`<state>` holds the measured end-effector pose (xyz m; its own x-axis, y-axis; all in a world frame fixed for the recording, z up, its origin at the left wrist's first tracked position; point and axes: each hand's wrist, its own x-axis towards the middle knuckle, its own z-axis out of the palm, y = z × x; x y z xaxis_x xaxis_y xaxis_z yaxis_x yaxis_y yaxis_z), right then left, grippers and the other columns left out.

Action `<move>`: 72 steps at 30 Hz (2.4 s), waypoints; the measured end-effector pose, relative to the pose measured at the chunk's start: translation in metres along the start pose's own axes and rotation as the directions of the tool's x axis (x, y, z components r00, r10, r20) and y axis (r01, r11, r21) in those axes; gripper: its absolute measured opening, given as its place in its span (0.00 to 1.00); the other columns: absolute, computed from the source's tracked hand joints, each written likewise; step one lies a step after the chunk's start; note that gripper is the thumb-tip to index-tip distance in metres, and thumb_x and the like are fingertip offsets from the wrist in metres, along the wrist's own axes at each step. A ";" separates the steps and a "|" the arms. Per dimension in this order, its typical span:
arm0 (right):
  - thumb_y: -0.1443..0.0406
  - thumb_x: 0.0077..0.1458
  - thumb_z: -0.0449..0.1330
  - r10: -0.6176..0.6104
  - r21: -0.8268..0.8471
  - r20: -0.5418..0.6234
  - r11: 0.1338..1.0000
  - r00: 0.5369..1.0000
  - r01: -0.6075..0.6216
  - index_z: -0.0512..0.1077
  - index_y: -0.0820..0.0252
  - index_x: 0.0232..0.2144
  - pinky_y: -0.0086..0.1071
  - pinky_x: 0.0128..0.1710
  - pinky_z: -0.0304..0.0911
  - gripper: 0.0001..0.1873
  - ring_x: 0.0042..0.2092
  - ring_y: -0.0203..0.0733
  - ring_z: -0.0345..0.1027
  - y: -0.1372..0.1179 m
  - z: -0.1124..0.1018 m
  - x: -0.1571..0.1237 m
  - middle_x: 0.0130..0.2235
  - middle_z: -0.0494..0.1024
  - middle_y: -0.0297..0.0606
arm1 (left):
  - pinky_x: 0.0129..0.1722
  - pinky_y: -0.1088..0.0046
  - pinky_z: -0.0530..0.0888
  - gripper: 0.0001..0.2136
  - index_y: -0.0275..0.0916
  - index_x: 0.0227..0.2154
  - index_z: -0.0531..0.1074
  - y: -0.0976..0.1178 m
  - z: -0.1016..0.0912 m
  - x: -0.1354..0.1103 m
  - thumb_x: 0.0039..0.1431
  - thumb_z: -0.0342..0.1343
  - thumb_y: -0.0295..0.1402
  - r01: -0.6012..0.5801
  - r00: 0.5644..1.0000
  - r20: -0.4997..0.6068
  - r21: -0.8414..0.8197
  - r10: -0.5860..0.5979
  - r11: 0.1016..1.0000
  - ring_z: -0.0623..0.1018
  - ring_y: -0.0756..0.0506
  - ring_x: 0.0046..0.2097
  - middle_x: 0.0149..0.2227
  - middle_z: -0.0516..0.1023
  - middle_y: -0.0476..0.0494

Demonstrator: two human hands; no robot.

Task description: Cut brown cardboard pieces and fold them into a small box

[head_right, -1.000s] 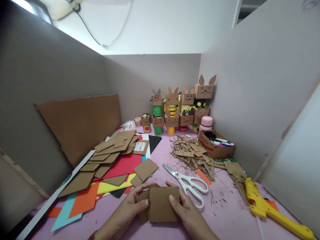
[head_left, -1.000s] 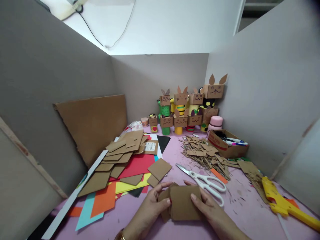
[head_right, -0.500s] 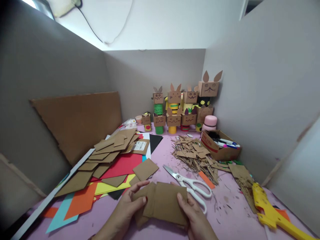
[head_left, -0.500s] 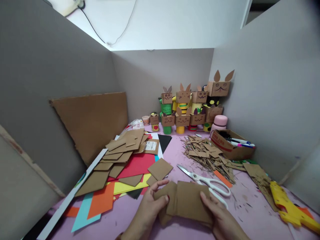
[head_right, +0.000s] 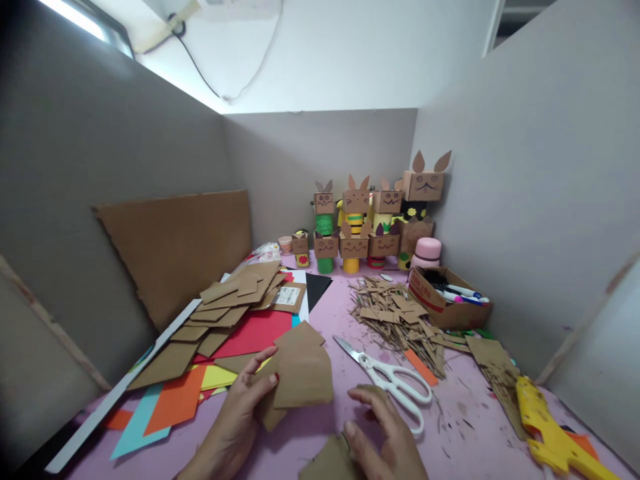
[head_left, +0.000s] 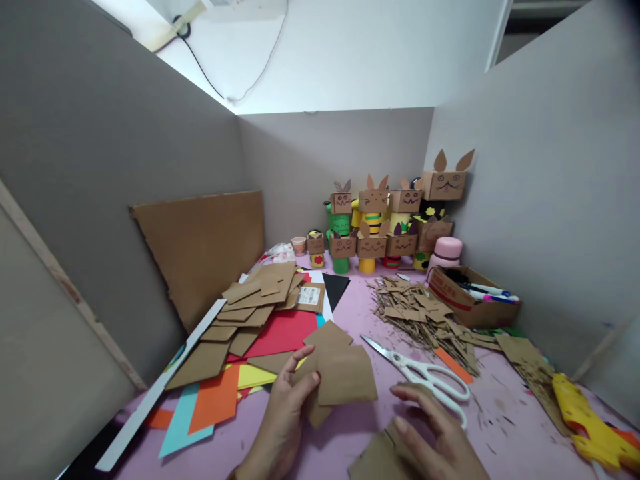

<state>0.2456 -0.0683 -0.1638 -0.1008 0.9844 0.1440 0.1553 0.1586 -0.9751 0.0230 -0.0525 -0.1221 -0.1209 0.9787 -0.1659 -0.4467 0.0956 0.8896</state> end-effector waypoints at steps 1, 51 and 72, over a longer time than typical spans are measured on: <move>0.50 0.51 0.60 -0.015 -0.011 -0.012 1.000 1.000 0.015 0.72 0.54 0.44 0.38 0.51 0.61 0.22 0.52 0.52 0.65 -0.002 0.001 0.000 0.50 0.73 0.45 | 0.33 0.72 0.73 0.32 0.39 0.54 0.57 -0.001 0.001 -0.002 0.45 0.64 0.31 0.011 1.000 0.019 0.002 -0.011 1.000 0.79 0.46 0.33 0.35 0.80 0.44; 0.51 0.62 0.44 0.057 -0.118 0.222 0.993 0.973 -0.031 0.62 0.59 0.41 0.30 0.29 0.61 0.19 0.31 0.41 0.67 -0.026 0.017 -0.007 0.30 0.73 0.37 | 0.46 0.64 0.70 0.23 0.44 0.49 0.62 -0.034 0.025 -0.034 0.51 0.61 0.40 0.017 0.956 0.287 0.134 -0.055 0.991 0.75 0.40 0.46 0.45 0.75 0.41; 0.68 0.59 0.48 -0.146 -0.402 0.107 0.898 0.983 0.178 0.66 0.58 0.36 0.37 0.38 0.62 0.07 0.37 0.46 0.66 -0.015 0.009 0.012 0.36 0.75 0.41 | 0.43 0.70 0.67 0.09 0.41 0.40 0.71 -0.029 0.020 -0.012 0.59 0.53 0.37 -0.356 0.913 0.384 0.587 0.138 0.727 0.74 0.41 0.42 0.38 0.77 0.43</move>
<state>0.2327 -0.0599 -0.1487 -0.2273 0.9367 0.2663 0.5164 0.3478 -0.7825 0.0546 -0.0633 -0.1372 0.1688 0.9765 0.1344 0.2382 -0.1727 0.9558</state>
